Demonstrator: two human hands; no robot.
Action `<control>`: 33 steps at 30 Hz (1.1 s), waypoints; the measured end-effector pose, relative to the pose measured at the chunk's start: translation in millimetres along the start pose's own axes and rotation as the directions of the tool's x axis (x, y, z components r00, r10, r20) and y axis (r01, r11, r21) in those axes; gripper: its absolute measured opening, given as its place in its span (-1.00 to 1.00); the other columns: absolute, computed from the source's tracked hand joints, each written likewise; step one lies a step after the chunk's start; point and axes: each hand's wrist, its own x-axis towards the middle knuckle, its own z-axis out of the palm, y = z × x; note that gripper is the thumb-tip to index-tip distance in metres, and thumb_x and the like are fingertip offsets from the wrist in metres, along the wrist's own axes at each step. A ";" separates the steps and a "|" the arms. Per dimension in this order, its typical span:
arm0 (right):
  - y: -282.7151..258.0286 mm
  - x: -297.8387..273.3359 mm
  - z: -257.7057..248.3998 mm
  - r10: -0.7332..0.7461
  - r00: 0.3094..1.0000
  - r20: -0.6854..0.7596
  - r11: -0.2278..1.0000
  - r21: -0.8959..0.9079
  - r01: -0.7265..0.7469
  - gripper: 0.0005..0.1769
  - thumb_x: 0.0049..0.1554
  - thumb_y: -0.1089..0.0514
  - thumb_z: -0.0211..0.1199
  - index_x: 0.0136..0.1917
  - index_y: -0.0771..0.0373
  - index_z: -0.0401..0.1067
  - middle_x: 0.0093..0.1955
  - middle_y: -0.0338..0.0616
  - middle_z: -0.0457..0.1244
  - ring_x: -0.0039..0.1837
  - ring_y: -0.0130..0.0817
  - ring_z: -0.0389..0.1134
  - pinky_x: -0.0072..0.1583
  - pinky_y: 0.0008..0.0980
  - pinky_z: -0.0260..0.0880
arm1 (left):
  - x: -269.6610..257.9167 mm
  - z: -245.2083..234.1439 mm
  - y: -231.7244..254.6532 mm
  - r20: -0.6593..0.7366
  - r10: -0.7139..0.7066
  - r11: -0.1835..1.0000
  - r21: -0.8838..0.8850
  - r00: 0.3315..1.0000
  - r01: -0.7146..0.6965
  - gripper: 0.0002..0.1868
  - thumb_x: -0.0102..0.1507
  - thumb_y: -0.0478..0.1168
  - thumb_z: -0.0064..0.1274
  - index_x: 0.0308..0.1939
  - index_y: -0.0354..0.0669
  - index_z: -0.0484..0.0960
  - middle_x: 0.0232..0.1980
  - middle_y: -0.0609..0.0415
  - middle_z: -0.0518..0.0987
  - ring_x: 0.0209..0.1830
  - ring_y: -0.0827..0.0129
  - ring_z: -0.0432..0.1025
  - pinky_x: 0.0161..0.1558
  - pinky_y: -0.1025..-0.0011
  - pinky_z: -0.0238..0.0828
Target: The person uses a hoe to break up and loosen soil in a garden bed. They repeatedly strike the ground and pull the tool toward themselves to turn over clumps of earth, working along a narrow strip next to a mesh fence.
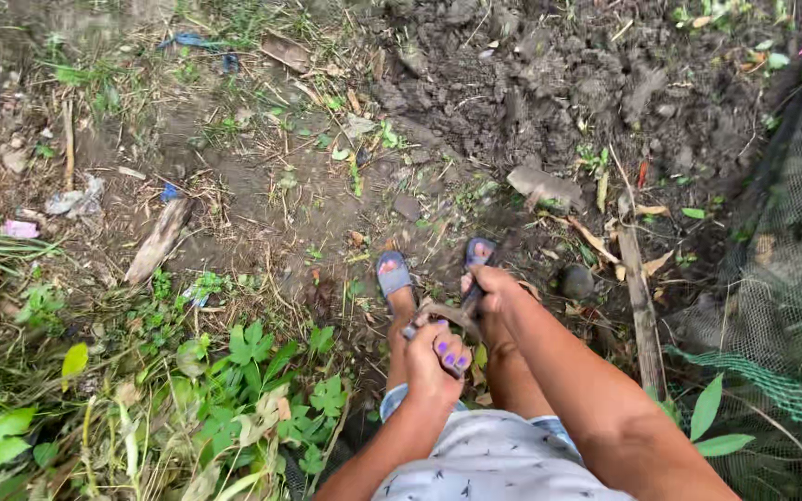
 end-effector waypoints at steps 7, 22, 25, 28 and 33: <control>-17.6 28.8 3.9 0.067 0.997 -0.026 0.998 0.022 -0.066 -0.79 0.32 0.13 0.02 -0.17 0.15 0.35 -0.45 -0.28 0.15 -0.47 -0.39 0.15 -0.40 -0.36 0.27 | 41.7 4.0 -10.1 -0.010 -0.072 0.997 -0.017 0.997 0.072 -0.68 0.24 -0.18 -0.06 -0.59 0.01 0.23 -0.64 0.20 0.15 -0.74 0.39 0.07 -0.61 0.35 0.02; -65.2 28.3 50.0 0.177 0.984 -0.019 0.982 -0.066 -0.178 -0.67 0.30 0.05 -0.07 -0.28 0.13 0.29 -0.47 -0.23 0.20 -0.47 -0.30 0.19 -0.41 -0.22 0.22 | 59.5 67.3 48.8 0.010 -0.078 0.992 0.104 0.997 0.076 -0.73 0.26 -0.16 -0.10 -0.55 0.06 0.28 -0.63 0.27 0.19 -0.72 0.46 0.09 -0.59 0.38 0.06; -61.5 21.4 46.1 0.187 0.981 -0.046 0.973 0.146 -0.179 -0.74 0.31 0.18 0.06 -0.25 0.13 0.30 -0.44 -0.26 0.20 -0.43 -0.37 0.23 -0.36 -0.29 0.37 | 53.7 61.4 32.1 -0.040 -0.074 0.992 0.100 0.996 0.077 -0.66 0.27 -0.13 -0.08 -0.59 0.03 0.24 -0.66 0.23 0.19 -0.74 0.42 0.10 -0.61 0.34 0.09; -62.8 14.8 24.9 0.226 0.967 -0.118 0.973 -0.012 -0.229 -0.71 0.26 0.06 0.05 -0.29 0.13 0.27 -0.46 -0.23 0.16 -0.46 -0.32 0.18 -0.38 -0.18 0.25 | 47.9 70.8 4.7 -0.198 -0.075 0.992 0.086 0.977 0.093 -0.66 0.25 -0.11 -0.07 -0.61 0.00 0.25 -0.67 0.18 0.19 -0.76 0.38 0.10 -0.62 0.32 0.06; -79.4 18.2 -13.6 0.262 0.947 -0.185 0.965 0.019 -0.263 -0.79 0.20 0.17 0.12 -0.29 0.14 0.29 -0.46 -0.23 0.15 -0.44 -0.31 0.19 -0.35 -0.15 0.29 | 45.9 108.1 -28.5 -0.194 -0.093 0.993 0.053 0.977 0.105 -0.66 0.23 -0.17 -0.05 -0.62 0.00 0.23 -0.67 0.17 0.18 -0.74 0.38 0.10 -0.62 0.34 0.06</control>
